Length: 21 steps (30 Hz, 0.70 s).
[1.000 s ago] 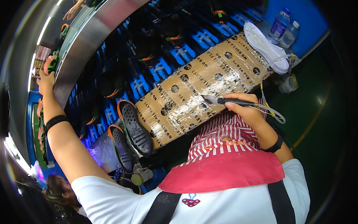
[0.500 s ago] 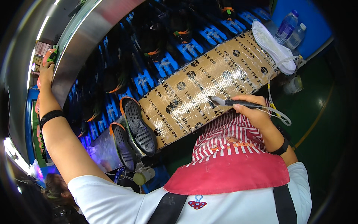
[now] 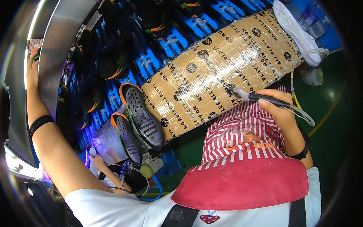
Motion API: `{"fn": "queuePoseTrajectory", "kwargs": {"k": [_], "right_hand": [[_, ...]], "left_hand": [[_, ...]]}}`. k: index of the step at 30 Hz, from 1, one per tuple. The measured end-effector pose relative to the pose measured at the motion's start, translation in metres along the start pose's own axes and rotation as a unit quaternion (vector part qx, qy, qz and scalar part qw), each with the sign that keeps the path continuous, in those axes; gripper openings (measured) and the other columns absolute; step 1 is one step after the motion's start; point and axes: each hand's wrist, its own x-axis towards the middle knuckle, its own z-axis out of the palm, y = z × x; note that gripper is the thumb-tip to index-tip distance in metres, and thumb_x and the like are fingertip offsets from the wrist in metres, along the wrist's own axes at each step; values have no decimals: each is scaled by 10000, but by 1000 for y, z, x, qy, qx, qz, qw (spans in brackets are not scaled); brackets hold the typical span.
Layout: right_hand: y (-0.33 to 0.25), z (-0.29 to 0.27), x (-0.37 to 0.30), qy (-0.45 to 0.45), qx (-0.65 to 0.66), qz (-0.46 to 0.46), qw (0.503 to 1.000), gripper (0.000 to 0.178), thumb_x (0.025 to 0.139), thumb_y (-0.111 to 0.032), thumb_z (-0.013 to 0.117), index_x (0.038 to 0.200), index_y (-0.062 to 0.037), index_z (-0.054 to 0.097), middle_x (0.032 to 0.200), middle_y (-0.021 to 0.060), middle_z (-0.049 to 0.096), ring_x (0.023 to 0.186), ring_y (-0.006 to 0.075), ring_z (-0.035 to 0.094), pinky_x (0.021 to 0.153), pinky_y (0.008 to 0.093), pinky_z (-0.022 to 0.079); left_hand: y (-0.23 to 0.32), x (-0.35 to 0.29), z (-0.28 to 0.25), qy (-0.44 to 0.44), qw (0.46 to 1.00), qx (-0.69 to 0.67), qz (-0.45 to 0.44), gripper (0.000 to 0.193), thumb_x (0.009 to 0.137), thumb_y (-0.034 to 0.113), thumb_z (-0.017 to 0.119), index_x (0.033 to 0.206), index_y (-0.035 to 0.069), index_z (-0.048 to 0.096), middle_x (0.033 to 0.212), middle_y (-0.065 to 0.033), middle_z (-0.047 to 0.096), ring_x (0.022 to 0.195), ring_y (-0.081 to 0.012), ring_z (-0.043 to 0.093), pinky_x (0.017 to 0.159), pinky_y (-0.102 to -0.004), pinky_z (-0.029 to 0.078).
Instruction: Applying adhesive to shoe soles using a brush tool at a manufacturing station.
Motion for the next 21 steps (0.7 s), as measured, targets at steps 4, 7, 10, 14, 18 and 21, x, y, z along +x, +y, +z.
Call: {"fn": "queuePoseTrajectory", "kwargs": {"k": [4,7,10,14,18,21], "right_hand": [[-2,2,5,14,7,-5,1000,233,745,-59,661,956,38,630,794,46,633,662,61,542,614,179,432],[-9,7,10,-2,9,-22,1000,239,746,-68,664,958,37,631,792,44,631,656,59,535,607,179,427],[-12,7,11,-3,12,-32,999,242,747,-70,664,960,39,630,793,45,630,658,58,534,603,178,425],[-14,-2,9,8,3,-34,999,239,751,-71,660,962,38,629,789,43,628,660,54,534,598,174,423],[-11,-11,4,21,26,-22,999,238,749,-73,664,957,36,627,766,45,631,647,61,550,598,179,438],[-8,-15,2,36,39,-22,998,229,754,-51,659,960,43,624,779,66,642,649,78,568,603,194,460]], "left_hand": [[50,-14,5,42,995,-57,-69,361,836,170,504,1196,171,537,997,-84,593,875,-152,564,810,-271,430],[44,-25,-6,107,992,-28,-66,328,843,120,543,1170,139,562,880,-28,607,759,-97,559,727,-237,446],[39,-27,-6,160,982,-81,-57,306,836,86,563,1137,134,590,797,-4,599,689,-72,533,673,-226,438],[47,-34,-9,182,973,-137,-34,289,844,73,552,1133,65,561,774,-19,581,636,-66,500,602,-200,409],[115,-64,-26,321,904,-277,54,310,854,47,520,1152,-10,455,815,-84,585,720,-114,539,657,-201,424],[180,-93,-17,449,830,-322,77,349,825,6,531,1158,-26,429,843,-123,595,759,-178,574,715,-260,490]]}}
